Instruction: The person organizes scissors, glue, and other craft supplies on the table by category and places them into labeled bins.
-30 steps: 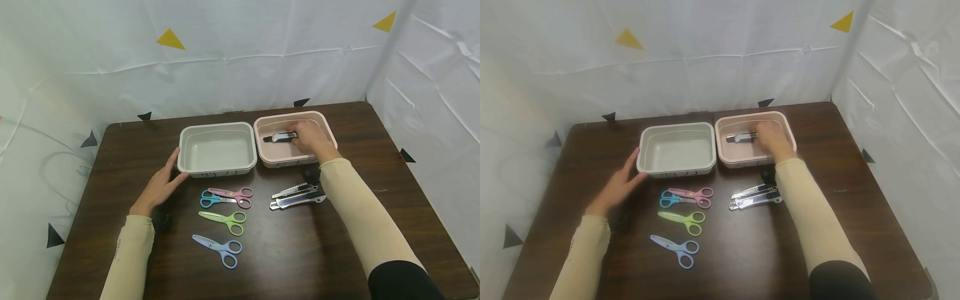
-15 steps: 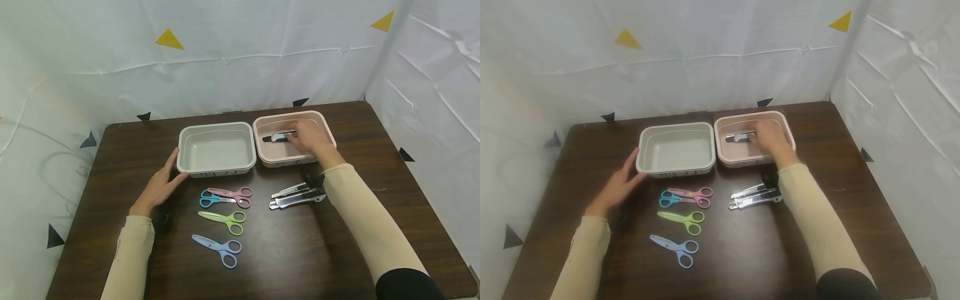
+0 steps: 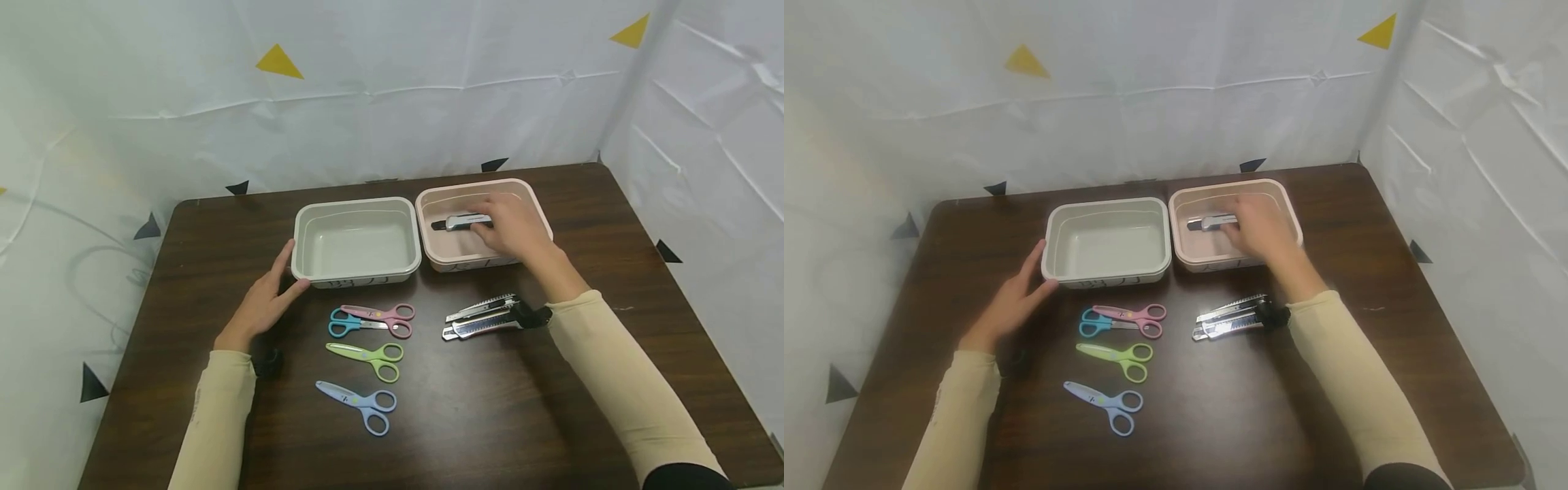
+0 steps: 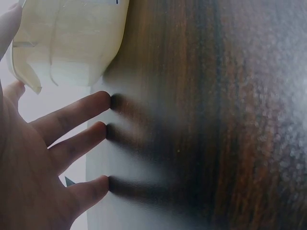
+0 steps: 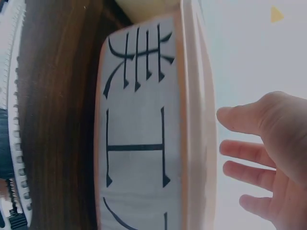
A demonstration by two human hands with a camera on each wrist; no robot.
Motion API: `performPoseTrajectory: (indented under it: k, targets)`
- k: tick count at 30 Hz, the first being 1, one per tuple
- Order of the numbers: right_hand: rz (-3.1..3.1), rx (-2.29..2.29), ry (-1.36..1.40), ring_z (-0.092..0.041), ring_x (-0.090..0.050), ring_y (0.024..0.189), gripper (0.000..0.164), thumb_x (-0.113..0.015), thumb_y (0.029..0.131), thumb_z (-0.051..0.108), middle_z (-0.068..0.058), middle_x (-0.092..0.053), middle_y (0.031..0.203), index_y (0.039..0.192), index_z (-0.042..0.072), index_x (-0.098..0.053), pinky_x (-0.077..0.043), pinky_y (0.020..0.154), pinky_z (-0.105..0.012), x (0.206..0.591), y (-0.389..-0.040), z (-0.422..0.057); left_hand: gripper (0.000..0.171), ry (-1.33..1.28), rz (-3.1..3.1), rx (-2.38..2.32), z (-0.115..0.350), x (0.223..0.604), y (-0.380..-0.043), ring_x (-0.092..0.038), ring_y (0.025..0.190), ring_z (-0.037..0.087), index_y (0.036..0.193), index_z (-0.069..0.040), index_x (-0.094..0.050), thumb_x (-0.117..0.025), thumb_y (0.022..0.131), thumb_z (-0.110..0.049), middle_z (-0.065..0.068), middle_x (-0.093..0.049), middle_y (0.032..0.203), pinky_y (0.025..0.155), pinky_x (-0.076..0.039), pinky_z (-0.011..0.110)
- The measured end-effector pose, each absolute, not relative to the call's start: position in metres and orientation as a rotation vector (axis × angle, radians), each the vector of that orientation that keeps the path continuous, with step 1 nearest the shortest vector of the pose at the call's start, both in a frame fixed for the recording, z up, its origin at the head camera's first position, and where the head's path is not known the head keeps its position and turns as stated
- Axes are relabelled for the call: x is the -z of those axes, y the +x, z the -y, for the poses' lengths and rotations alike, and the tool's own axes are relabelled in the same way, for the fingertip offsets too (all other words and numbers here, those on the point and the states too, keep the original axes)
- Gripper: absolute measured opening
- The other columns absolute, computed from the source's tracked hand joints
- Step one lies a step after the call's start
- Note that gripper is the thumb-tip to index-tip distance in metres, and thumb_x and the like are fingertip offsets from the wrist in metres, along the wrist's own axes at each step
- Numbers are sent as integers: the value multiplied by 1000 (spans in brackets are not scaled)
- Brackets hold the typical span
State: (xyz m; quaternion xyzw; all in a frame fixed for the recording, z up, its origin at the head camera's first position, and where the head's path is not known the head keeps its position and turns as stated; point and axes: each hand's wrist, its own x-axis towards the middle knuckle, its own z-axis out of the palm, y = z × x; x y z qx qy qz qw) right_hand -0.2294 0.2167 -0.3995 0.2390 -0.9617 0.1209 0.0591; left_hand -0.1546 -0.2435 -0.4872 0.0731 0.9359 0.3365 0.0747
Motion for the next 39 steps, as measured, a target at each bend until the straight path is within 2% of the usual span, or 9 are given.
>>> performPoseTrajectory:
  k: [4,8,13,16,19,24,26,34,39]
  targets:
    - [2800,-418,802,-36,-57,109,33,-72,84,16,-14,-66,110,114,5,-69,-41,96,-48,395,-215,-217,78,219,-2804,-1012,243,487,-155,-40,131,40,145,-57,6,-48,89,-65,11,-39,147,97,-30,72]
    - [2743,-407,786,-33,-55,114,31,-71,84,19,-10,-66,112,112,7,-70,-41,96,-47,386,-198,-218,77,213,-2810,-1014,241,487,-155,-40,131,40,144,-58,6,-48,89,-65,11,-40,146,97,-29,71]
    - [2654,-394,720,-28,-59,106,26,-72,83,19,-6,-67,109,107,10,-72,-46,82,-49,380,-176,-224,78,199,-2809,-1018,239,488,-156,-37,134,40,144,-59,6,-47,88,-67,9,-34,151,97,-28,72]
    - [2600,-419,732,-27,-60,95,24,-73,81,17,-6,-68,100,104,10,-73,-46,76,-47,384,-164,-229,77,191,-2808,-1021,238,489,-156,-37,134,40,144,-59,6,-47,88,-68,9,-34,152,97,-28,72]
    - [2561,-412,773,-27,-61,91,22,-73,80,16,-6,-68,96,101,8,-74,-46,80,-46,391,-152,-233,78,182,-2807,-1020,238,489,-156,-37,133,40,143,-60,6,-47,87,-69,9,-36,150,97,-28,72]
    - [2569,-373,818,-27,-62,88,20,-73,80,17,-5,-68,95,98,9,-74,-46,76,-45,409,-133,-237,79,165,-2805,-1013,239,489,-153,-38,133,40,144,-58,5,-47,87,-70,10,-37,149,96,-28,73]
    - [2608,-383,844,-26,-62,87,21,-74,79,17,-4,-67,95,98,9,-74,-47,72,-44,417,-126,-239,79,168,-2808,-1008,239,488,-152,-38,132,40,146,-56,5,-47,87,-69,10,-37,149,96,-28,73]
    - [2949,-369,881,-25,-58,94,37,-79,78,29,-5,-62,106,110,12,-72,-49,76,-45,444,-103,-251,78,174,-2807,-1019,240,488,-150,-39,132,40,144,-59,6,-47,87,-68,11,-39,147,97,-28,72]
    - [3012,-362,886,-22,-55,94,43,-81,74,34,-3,-58,106,110,13,-72,-50,73,-41,450,-96,-253,78,169,-2808,-1028,242,488,-150,-39,132,41,145,-57,5,-47,88,-68,10,-41,146,96,-28,73]
